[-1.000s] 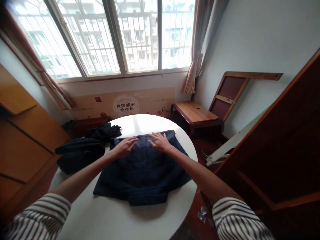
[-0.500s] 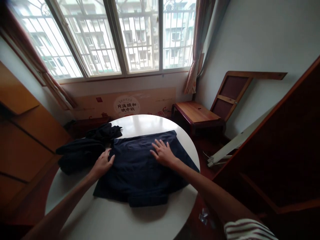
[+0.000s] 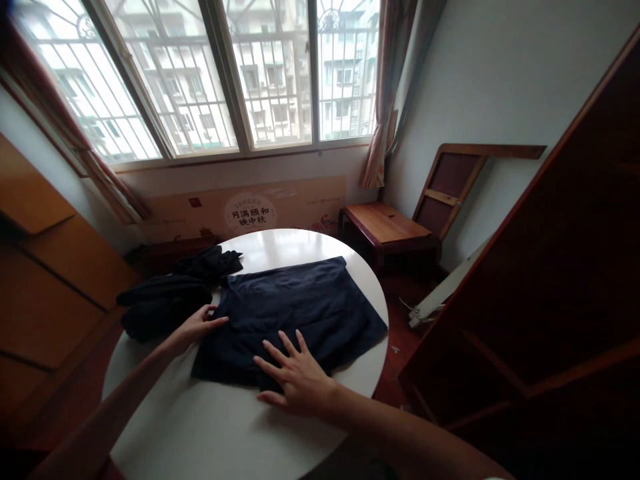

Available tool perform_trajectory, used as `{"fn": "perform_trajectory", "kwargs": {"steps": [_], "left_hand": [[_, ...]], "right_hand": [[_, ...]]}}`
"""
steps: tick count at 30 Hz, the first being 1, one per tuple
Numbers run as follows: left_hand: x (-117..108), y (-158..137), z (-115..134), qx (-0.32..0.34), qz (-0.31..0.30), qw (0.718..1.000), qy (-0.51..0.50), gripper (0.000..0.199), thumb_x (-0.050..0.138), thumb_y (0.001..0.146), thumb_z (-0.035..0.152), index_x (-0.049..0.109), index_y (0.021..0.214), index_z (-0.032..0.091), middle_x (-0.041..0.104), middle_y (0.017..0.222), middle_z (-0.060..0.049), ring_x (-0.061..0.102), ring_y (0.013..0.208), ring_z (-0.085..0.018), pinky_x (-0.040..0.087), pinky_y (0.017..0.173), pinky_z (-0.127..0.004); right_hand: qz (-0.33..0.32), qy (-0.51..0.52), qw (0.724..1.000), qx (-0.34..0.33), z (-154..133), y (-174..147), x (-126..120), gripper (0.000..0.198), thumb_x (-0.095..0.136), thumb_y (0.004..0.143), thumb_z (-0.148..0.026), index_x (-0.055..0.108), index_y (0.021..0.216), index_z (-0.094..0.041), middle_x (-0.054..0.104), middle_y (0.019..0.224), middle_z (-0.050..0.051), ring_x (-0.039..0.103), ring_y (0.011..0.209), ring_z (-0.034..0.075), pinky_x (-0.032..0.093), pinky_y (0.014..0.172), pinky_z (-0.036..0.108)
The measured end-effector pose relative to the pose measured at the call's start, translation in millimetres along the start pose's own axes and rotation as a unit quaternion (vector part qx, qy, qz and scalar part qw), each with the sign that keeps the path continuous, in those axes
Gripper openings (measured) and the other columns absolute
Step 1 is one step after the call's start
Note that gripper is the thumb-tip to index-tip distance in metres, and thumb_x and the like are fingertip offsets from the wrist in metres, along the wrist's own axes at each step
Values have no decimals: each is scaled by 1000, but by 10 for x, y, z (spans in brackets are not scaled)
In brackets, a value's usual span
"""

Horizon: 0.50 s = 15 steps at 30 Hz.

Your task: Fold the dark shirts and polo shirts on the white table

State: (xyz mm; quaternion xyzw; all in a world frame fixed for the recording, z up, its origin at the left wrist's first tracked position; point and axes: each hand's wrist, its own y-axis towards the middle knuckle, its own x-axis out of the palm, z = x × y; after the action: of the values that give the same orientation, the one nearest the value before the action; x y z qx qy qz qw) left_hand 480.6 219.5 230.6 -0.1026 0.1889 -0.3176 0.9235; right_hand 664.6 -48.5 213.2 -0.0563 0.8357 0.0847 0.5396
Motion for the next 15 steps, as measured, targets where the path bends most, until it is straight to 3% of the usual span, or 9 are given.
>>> {"fn": "perform_trajectory", "kwargs": {"steps": [4, 6, 9, 13, 15], "left_hand": [[-8, -60, -38, -5, -40, 998, -56, 91, 89, 60, 40, 41, 134, 19, 71, 88, -5, 73, 77, -23, 58, 63, -29], [35, -108, -26, -16, -84, 992, -96, 93, 89, 62, 38, 39, 138, 20, 72, 100, -10, 73, 87, -25, 59, 70, -30], [152, -190, 75, 18, -99, 985, -139, 95, 87, 63, 33, 38, 143, 21, 70, 114, -12, 71, 97, -27, 59, 81, -33], [438, -268, 415, 95, -114, 975, -166, 100, 81, 69, 30, 24, 152, 24, 69, 117, -10, 71, 95, -26, 60, 81, -34], [691, -285, 628, 129, -132, 970, -159, 101, 79, 72, 31, 19, 154, 24, 70, 112, -9, 72, 90, -25, 60, 77, -34]], "right_hand": [[14, 11, 1000, 7, -1, -7, -15, 67, 38, 95, -64, 32, 153, -32, 28, 159, 7, 16, 147, 37, 8, 114, 66], [21, 38, 999, 25, -5, 5, -29, 62, 35, 97, -61, 34, 152, -32, 33, 157, 6, 20, 147, 34, 9, 115, 64], [51, 113, 990, 62, 30, 79, -103, 58, 32, 100, -57, 38, 150, -29, 44, 151, 7, 33, 142, 30, 17, 116, 58], [146, 296, 937, 112, 223, 316, -399, 59, 30, 100, -58, 49, 142, -22, 62, 132, 11, 61, 116, 27, 45, 102, 44], [152, 375, 907, 115, 389, 463, -617, 59, 25, 100, -58, 50, 141, -24, 66, 125, 11, 66, 105, 25, 52, 92, 42]]}}
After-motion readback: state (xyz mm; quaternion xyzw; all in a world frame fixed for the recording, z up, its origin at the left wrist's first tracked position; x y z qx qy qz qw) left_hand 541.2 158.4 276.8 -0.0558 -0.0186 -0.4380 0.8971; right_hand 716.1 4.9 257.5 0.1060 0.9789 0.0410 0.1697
